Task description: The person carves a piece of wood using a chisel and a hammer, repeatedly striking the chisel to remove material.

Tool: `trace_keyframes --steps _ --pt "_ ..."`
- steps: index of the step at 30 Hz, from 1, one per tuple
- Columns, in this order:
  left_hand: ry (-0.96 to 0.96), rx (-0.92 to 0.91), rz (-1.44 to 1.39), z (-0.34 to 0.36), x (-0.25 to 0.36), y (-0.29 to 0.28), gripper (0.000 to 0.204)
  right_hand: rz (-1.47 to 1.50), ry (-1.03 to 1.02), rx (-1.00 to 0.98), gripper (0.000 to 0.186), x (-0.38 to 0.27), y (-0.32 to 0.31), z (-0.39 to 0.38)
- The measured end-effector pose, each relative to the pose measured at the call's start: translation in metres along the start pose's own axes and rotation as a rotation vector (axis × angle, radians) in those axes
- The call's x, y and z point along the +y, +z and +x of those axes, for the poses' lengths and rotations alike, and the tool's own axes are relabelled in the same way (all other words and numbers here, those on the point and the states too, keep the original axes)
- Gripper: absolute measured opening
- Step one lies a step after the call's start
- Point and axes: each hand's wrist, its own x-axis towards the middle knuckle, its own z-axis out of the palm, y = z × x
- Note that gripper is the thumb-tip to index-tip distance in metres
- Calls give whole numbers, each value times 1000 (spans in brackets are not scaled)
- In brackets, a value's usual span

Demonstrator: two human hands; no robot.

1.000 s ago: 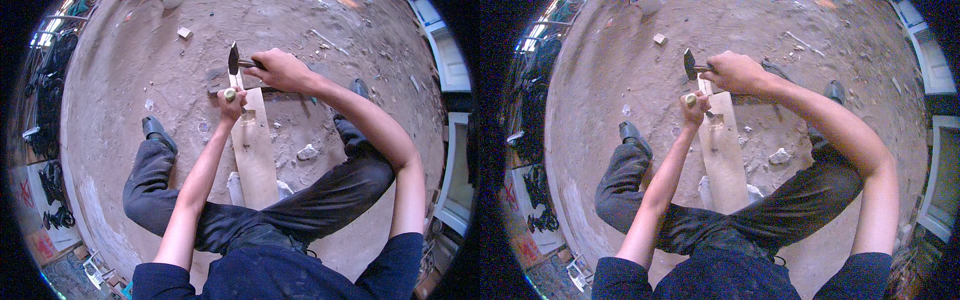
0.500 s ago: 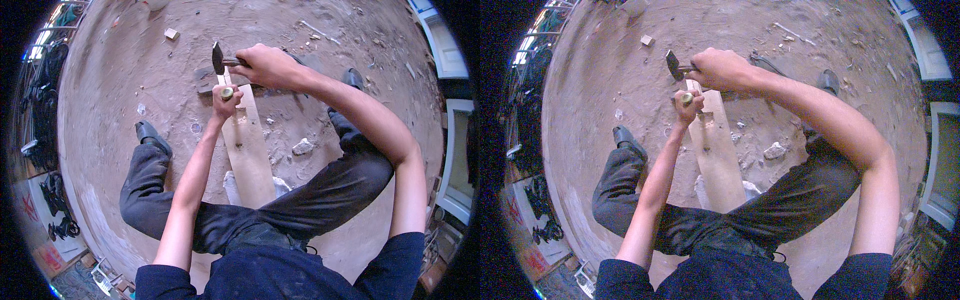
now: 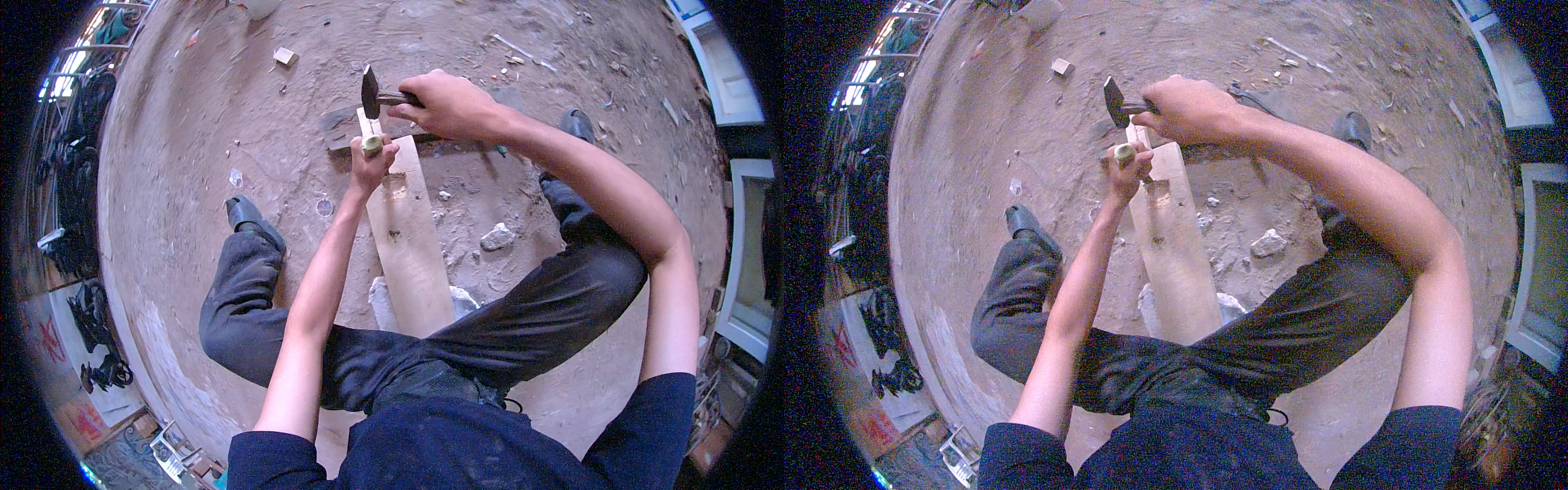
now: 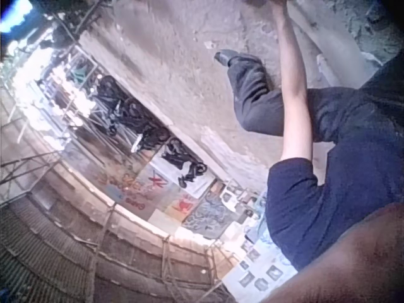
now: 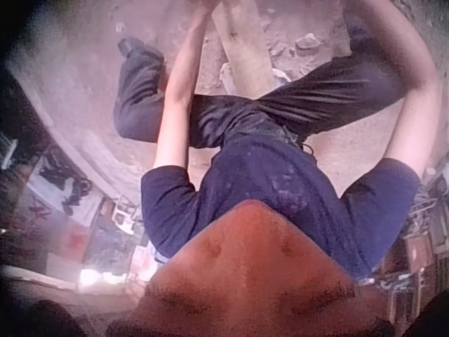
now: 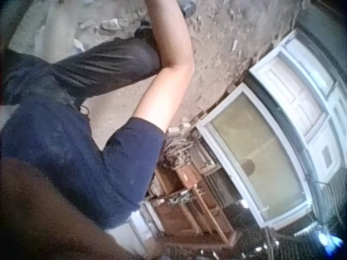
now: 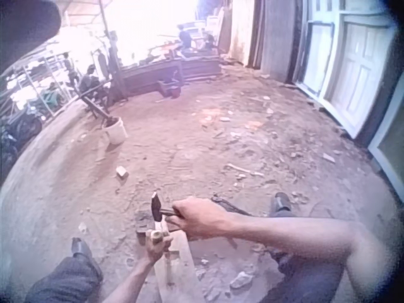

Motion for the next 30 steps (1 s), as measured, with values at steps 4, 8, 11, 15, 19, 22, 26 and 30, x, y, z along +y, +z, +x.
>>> trace_keyframes --steps 4,8,11,15,19,22,26,30 --pt "20 31 26 -1 -23 -5 31 17 5 -2 38 -2 -2 -4" --pt "5 5 50 1 -31 -6 34 10 57 -40 41 3 0 -6" --pt "10 18 14 3 -35 -6 34 7 3 -6 43 9 3 -9" --pt "-29 61 -24 3 -48 -15 33 12 -25 -10 44 11 6 -6" --pt "-22 66 38 2 -45 -14 32 4 -23 0 42 0 -1 -4" --pt "-20 61 34 0 -40 -13 31 9 -34 1 40 -4 -1 -1" --pt "-2 59 34 0 -41 -12 31 2 -46 12 39 -8 1 4" --pt "68 68 31 0 -39 -9 29 15 -19 -22 40 -11 -3 4"
